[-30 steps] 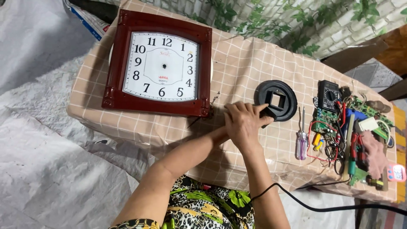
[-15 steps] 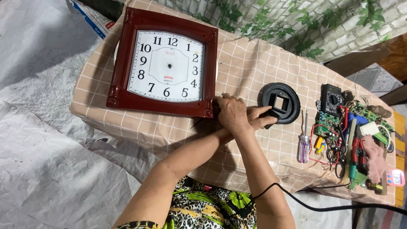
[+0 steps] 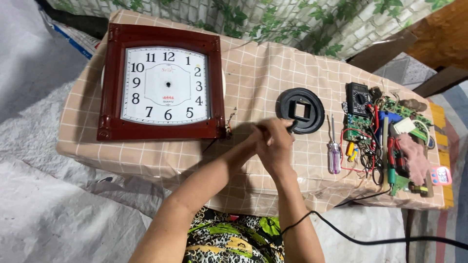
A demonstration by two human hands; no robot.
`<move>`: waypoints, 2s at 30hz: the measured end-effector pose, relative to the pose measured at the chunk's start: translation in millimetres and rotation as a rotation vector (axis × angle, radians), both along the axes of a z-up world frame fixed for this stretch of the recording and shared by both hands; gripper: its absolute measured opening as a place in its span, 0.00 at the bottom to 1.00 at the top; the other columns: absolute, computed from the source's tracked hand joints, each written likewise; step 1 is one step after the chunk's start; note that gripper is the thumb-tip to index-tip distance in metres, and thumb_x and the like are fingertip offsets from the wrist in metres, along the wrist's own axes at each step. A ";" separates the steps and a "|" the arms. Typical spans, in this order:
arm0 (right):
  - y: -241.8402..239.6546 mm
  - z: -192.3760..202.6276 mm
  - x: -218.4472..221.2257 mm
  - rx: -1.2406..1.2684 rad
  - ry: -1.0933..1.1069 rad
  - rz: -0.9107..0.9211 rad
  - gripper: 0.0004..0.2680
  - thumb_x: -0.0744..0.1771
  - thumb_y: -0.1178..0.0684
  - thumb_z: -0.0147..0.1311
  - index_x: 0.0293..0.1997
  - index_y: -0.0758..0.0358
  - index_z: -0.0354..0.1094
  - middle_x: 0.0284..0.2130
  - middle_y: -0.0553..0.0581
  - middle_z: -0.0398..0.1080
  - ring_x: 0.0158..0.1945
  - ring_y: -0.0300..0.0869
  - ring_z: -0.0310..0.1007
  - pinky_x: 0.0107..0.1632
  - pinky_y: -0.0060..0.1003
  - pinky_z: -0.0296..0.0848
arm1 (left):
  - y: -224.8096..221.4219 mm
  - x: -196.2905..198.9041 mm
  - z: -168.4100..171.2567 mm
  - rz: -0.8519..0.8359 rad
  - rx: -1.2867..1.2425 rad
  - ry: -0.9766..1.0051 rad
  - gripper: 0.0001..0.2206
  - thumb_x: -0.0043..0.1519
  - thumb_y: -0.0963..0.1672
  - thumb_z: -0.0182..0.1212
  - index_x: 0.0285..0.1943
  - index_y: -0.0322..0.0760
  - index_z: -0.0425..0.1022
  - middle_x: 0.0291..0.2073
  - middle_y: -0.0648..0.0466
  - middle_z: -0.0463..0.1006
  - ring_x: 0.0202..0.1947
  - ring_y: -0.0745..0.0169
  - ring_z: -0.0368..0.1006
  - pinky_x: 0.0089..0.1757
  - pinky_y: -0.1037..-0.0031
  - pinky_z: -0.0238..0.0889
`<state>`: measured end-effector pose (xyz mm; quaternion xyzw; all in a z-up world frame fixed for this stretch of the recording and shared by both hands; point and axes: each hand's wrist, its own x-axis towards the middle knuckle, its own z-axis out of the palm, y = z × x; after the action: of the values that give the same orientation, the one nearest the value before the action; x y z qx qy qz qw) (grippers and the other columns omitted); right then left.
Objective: Assembling a small electronic component by fitting a circuit board and wires into a plastic housing on a repair bench.
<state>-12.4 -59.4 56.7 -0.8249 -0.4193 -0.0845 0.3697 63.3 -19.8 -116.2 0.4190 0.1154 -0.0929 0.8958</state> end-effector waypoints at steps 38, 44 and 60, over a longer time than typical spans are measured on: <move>-107.1 -64.3 4.9 0.868 0.786 -0.211 0.03 0.68 0.61 0.59 0.41 0.69 0.70 0.32 0.60 0.71 0.30 0.39 0.70 0.31 0.28 0.70 | 6.4 -39.8 70.7 -0.134 0.031 -0.216 0.24 0.60 0.52 0.55 0.61 0.36 0.77 0.31 0.42 0.80 0.26 0.55 0.78 0.25 0.77 0.61; -108.7 -75.6 1.4 0.977 0.961 -0.291 0.03 0.68 0.61 0.58 0.41 0.69 0.69 0.32 0.59 0.72 0.31 0.37 0.72 0.33 0.26 0.75 | 10.1 -36.7 66.2 -0.033 0.267 -0.321 0.26 0.60 0.52 0.58 0.66 0.37 0.72 0.37 0.41 0.80 0.30 0.59 0.76 0.28 0.78 0.64; -109.8 -81.8 -1.3 0.984 0.922 -0.323 0.02 0.68 0.62 0.58 0.41 0.70 0.70 0.33 0.63 0.73 0.31 0.39 0.74 0.34 0.26 0.77 | 23.2 -47.7 76.5 0.217 0.713 -0.406 0.22 0.62 0.53 0.60 0.63 0.44 0.72 0.38 0.47 0.79 0.36 0.54 0.77 0.36 0.65 0.72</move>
<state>-13.7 -169.1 -25.0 -0.5651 -0.0044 0.0405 0.8240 15.6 3.4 -39.7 0.6978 0.0050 0.1322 0.7040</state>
